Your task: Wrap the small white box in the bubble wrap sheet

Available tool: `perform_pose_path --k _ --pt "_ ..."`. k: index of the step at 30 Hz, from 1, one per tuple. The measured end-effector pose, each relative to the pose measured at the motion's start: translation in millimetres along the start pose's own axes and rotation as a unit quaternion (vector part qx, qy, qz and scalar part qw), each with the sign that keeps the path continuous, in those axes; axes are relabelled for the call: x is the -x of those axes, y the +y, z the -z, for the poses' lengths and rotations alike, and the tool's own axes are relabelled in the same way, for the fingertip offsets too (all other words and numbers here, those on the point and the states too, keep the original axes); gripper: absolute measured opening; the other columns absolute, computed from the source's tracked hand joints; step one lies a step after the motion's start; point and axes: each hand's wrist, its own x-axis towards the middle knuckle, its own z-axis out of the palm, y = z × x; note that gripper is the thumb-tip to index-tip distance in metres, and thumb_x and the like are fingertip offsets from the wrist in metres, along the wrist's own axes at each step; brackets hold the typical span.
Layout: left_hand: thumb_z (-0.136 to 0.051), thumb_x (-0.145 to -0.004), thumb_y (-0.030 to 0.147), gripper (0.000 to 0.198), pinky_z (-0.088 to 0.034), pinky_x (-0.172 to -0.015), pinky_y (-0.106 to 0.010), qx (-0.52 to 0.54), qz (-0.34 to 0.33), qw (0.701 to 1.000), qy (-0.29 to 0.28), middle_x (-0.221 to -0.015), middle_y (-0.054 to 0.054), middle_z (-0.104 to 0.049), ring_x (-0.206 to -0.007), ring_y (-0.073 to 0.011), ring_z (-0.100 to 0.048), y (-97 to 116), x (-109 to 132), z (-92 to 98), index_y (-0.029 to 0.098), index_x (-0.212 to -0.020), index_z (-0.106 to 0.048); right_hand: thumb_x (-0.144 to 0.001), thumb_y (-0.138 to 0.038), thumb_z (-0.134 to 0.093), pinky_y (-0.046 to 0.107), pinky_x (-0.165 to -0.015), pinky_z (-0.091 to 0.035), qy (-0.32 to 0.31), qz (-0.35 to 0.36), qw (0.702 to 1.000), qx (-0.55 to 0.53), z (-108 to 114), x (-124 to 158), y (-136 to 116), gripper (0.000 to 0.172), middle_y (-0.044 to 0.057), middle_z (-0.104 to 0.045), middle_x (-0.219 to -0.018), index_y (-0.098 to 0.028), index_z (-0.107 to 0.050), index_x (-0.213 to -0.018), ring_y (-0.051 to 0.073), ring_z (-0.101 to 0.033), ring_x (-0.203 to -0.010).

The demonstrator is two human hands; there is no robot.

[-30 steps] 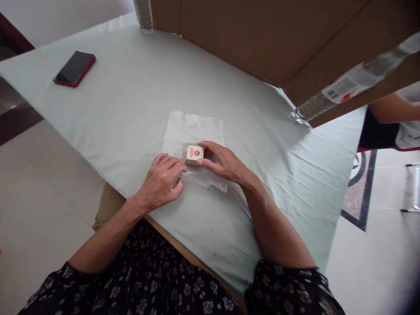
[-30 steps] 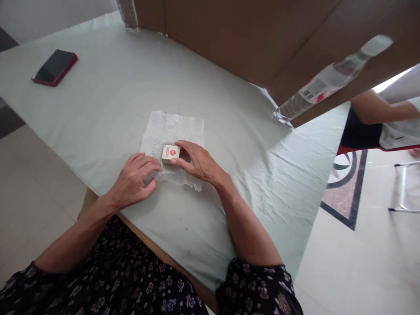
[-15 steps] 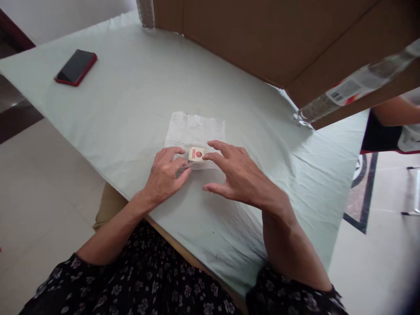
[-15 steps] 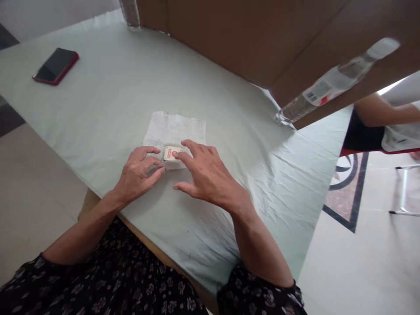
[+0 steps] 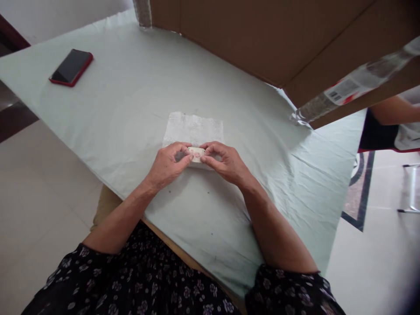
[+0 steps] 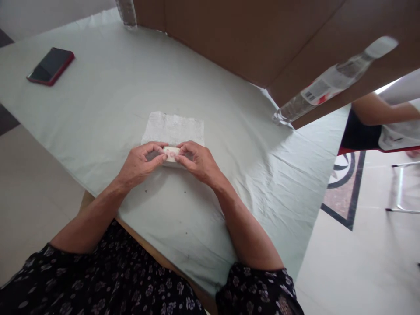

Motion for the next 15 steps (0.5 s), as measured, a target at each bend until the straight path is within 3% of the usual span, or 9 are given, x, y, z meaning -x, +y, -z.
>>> perform_pose_path --k 15 --pt "-0.069 -0.084 0.032 0.015 -0.054 -0.094 -0.037 0.058 0.006 0.998 0.024 -0.107 -0.008 -0.078 -0.102 -0.0225 -0.072 -6.9 0.8 -2.6 0.019 -0.076 -0.066 -0.088 -0.048 -0.065 0.028 -0.068 -0.044 0.028 -0.013 0.999 0.008 -8.3 1.5 -2.7 0.028 0.004 -0.074 -0.095 -0.022 -0.063 -0.080 0.017 -0.061 -0.081"
